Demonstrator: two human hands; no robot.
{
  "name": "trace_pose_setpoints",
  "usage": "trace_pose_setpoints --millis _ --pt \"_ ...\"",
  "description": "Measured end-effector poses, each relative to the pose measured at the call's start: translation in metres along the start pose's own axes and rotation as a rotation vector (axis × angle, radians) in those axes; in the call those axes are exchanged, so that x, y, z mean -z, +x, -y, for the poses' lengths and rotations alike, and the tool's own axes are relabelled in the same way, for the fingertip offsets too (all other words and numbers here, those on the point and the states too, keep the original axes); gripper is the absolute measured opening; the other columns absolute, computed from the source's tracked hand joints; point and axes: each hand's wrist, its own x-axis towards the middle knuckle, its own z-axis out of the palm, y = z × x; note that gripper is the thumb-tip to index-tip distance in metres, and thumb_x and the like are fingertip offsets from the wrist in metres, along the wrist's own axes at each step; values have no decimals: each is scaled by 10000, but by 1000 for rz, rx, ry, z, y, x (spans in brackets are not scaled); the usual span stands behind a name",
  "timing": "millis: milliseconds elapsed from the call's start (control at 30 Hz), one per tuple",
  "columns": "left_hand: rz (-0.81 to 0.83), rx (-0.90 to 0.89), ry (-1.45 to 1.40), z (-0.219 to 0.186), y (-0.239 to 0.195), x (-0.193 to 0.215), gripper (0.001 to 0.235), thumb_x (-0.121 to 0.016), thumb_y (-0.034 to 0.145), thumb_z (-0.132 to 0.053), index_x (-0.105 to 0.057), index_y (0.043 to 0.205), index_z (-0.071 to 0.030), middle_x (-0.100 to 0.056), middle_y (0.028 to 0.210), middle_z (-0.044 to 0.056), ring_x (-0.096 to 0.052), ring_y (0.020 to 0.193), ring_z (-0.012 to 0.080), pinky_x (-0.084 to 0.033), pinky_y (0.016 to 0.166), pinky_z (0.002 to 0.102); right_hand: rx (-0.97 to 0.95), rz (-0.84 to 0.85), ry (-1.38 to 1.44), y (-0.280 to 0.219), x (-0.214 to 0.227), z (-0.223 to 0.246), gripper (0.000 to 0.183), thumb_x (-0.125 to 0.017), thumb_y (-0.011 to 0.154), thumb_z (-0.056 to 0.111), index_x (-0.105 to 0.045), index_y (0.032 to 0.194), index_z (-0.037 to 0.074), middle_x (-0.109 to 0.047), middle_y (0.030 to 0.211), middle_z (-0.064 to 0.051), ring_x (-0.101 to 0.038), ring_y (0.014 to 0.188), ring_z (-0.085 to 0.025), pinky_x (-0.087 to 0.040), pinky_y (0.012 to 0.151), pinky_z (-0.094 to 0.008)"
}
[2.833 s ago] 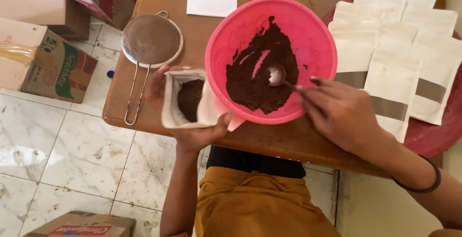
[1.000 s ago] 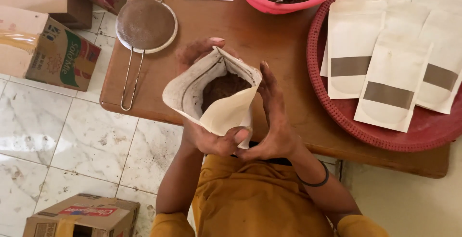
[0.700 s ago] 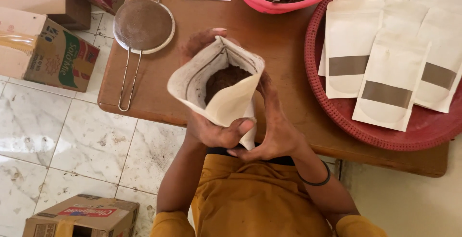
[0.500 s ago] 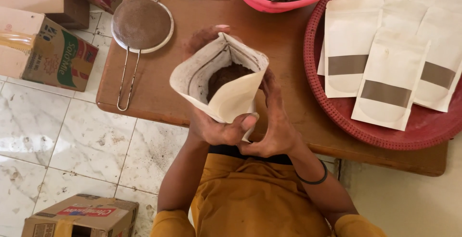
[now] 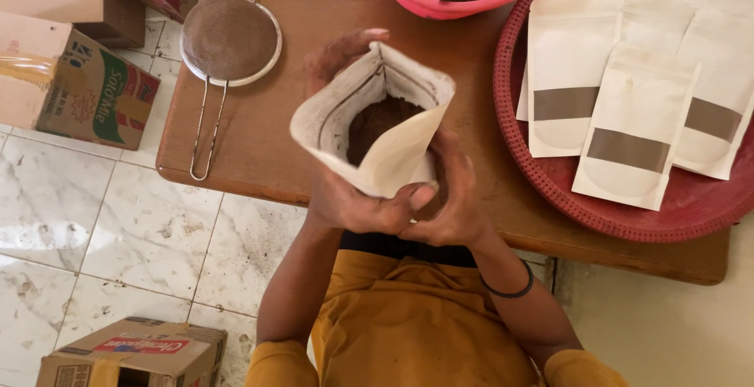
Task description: Filling white pouches with coffee grounds using a spoon from a bowl and then folding the top to seal them.
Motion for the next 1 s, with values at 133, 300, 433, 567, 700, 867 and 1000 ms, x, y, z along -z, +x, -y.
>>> trace_pose_setpoints --millis 133,300,433,567,700,867,1000 --pt "-20 114 -52 -7 8 -9 899 -888 762 -271 -383 1485 -94 -455 1525 59 -508 1414 164 -504 1252 317 -147 241 120 9 11 1 899 -921 615 296 -522 1346 -41 -576 1342 -139 -561 1255 -270 -388 1143 -398" --pt "25 192 180 -15 17 -18 991 -986 772 -277 -325 1496 -137 -445 1480 78 -543 1378 203 -566 1197 304 -98 289 455 29 33 3 1060 -859 721 425 -365 1523 -60 -443 1577 -191 -440 1505 -339 -312 1347 -468" --pt "80 220 -138 -9 17 -24 927 -904 775 -107 -364 1526 -164 -449 1516 51 -538 1359 174 -574 1163 304 -161 206 605 32 46 -16 1395 -964 502 175 -132 1613 49 -433 1573 -203 -476 1456 -312 -423 1268 -465" --pt "36 153 -223 -1 14 -26 869 -862 790 -217 -388 1515 -157 -464 1534 17 -513 1415 142 -543 1222 316 -226 147 511 41 43 21 1315 -896 513 -42 -132 1577 64 -439 1524 -214 -521 1353 -294 -646 905 -435" --pt "4 153 -269 -2 10 -29 845 -848 781 -259 -397 1485 -136 -458 1511 21 -544 1360 154 -585 1158 330 -218 144 484 38 42 18 1330 -905 501 -15 -126 1576 55 -435 1528 -216 -513 1363 -296 -624 935 -436" --pt "-43 86 -395 4 7 -31 871 -880 800 -343 -405 1500 -139 -451 1528 -7 -566 1334 117 -582 1137 335 -193 146 451 37 39 17 1357 -920 481 30 -117 1574 41 -429 1535 -218 -501 1381 -300 -587 984 -437" --pt "-39 81 -314 5 7 -29 924 -865 794 -423 -383 1525 -128 -455 1534 5 -575 1350 130 -581 1175 338 -175 146 425 35 37 12 1381 -932 465 66 -109 1573 30 -424 1540 -219 -491 1395 -302 -557 1024 -438"
